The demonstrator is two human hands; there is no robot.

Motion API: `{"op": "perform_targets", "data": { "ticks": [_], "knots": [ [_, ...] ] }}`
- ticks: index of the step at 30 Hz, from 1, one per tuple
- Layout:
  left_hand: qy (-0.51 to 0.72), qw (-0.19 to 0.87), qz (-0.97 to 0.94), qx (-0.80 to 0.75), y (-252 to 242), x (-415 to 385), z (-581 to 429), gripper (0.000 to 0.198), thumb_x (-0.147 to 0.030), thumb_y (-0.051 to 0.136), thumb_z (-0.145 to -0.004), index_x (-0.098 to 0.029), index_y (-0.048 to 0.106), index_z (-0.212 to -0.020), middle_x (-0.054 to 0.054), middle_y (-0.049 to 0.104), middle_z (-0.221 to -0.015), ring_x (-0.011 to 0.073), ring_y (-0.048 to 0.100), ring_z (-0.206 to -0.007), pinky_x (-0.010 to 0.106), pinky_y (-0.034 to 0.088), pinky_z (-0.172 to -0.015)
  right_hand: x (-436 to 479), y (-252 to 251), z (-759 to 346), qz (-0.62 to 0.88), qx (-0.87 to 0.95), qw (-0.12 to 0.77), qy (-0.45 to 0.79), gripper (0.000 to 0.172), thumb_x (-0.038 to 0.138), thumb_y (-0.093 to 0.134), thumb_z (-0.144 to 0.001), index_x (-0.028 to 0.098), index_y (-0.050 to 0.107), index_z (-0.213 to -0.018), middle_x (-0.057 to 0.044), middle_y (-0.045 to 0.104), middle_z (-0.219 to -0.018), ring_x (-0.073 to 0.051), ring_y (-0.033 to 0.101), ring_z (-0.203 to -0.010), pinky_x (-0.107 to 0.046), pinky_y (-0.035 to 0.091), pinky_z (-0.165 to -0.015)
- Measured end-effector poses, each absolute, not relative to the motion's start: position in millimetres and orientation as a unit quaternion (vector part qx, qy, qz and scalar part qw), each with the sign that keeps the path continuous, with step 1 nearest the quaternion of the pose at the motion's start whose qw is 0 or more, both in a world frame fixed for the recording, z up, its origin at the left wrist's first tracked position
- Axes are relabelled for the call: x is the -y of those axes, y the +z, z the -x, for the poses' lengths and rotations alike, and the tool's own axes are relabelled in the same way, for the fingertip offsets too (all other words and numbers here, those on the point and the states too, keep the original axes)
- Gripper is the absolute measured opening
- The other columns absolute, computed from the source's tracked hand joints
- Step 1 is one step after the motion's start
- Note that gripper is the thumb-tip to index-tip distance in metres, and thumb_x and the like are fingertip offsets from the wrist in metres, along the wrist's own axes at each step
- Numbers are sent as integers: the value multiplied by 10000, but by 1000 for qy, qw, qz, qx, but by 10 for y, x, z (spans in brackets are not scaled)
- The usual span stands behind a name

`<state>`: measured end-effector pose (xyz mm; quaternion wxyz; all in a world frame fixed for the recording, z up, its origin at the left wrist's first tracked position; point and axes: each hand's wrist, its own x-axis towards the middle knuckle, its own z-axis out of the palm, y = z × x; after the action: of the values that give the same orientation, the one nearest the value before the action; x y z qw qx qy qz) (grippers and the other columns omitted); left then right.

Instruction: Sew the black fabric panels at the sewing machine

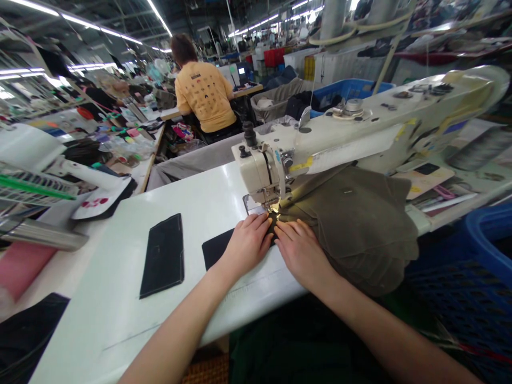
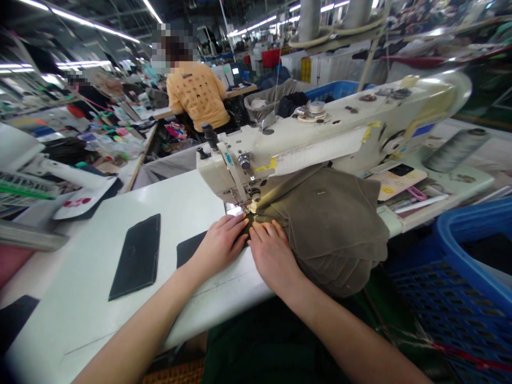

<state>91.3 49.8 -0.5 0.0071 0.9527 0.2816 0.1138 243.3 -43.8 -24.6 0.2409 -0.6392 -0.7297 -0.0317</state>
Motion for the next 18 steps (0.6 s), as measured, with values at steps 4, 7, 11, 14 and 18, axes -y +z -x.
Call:
{"op": "perform_targets", "data": {
  "ticks": [4, 7, 11, 14, 18],
  "knots": [
    [101, 31, -964, -244, 46, -328, -857, 295, -221, 497, -996, -122, 655, -1225, 131, 650, -1330, 278, 583, -1220, 469, 527, -1025, 521, -228, -2461, 630, 738, 241, -21, 209, 170, 540, -986, 134, 662, -1152, -113, 683, -1167, -255, 566, -1121, -461, 419, -1083],
    [103, 52, -972, -206, 49, -238, -797, 309, -222, 470, -1012, -121, 645, -1246, 128, 639, -1357, 257, 576, -1255, 456, 507, -1076, 559, -225, -2477, 626, 744, 234, -27, 197, 152, 534, -985, 139, 667, -1128, -110, 683, -1158, -254, 564, -1115, -450, 416, -1082],
    [106, 42, -975, -191, 8, -239, -742, 332, -215, 453, -1018, -128, 616, -1294, 120, 616, -1395, 264, 569, -1281, 465, 517, -1077, 546, -229, -2473, 631, 738, 235, -35, 198, 145, 512, -990, 158, 671, -1107, -107, 683, -1139, -252, 570, -1094, -449, 420, -1064],
    [102, 29, -976, -191, -11, -278, -736, 339, -228, 449, -1023, -136, 607, -1309, 122, 608, -1403, 271, 566, -1291, 477, 522, -1073, 523, -231, -2460, 639, 731, 236, -39, 207, 141, 504, -990, 160, 664, -1120, -114, 673, -1114, -255, 568, -1083, -447, 428, -1043],
    [108, 23, -975, -195, -18, -353, -750, 342, -247, 459, -1024, -127, 610, -1307, 126, 618, -1387, 271, 566, -1293, 467, 516, -1085, 496, -231, -2434, 662, 712, 229, -42, 207, 147, 507, -987, 163, 655, -1131, -122, 648, -1088, -267, 557, -1058, -438, 444, -986]
  ]
}}
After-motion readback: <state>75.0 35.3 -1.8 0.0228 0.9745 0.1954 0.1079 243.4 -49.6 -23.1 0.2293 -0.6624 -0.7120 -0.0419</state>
